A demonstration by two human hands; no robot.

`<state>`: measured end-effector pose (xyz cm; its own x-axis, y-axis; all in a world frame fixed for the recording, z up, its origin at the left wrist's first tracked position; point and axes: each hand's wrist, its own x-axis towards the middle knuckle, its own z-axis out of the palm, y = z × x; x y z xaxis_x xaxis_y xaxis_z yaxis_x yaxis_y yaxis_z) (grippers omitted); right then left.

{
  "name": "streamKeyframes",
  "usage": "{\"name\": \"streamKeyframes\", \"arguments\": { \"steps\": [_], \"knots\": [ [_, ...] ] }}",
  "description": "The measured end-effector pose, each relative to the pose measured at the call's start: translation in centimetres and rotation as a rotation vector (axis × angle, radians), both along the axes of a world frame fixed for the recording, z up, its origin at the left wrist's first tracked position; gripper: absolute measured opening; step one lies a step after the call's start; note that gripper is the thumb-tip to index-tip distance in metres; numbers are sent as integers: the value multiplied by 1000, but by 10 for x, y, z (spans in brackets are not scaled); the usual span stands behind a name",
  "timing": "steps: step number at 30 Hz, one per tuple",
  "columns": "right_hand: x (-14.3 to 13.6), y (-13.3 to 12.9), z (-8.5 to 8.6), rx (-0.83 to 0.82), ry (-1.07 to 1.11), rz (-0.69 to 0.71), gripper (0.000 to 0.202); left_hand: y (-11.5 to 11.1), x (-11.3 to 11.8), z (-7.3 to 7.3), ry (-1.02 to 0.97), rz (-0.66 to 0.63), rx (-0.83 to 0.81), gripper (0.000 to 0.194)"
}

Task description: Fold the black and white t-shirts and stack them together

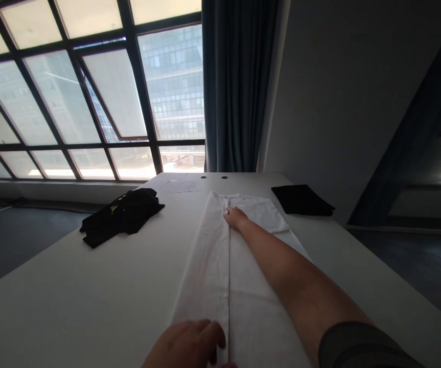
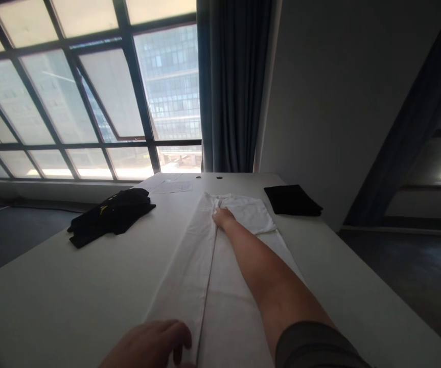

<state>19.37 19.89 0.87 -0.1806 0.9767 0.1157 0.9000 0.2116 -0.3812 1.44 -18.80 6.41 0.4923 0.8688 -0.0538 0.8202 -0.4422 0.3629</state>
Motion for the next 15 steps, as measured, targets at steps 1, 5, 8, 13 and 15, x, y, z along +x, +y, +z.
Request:
{"name": "streamKeyframes", "arguments": {
  "steps": [1, 5, 8, 13, 15],
  "knots": [
    [-1, 0, -5, 4, 13, -4, 55, 5, 0, -9, 6, 17, 70, 18],
    [-4, 12, -8, 4, 62, -3, 61, 23, -16, -42, 51, -43, 392, 38],
    [-7, 31, -4, -31, 55, 7, 58, 31, -32, -64, 157, -123, 611, 54],
    [-19, 58, -15, -111, -39, -38, 66, 39, -43, -87, 298, -169, 826, 65],
    [-24, 65, -24, -127, -75, -77, 75, 43, -44, -94, 316, -174, 884, 70]
  ]
}}
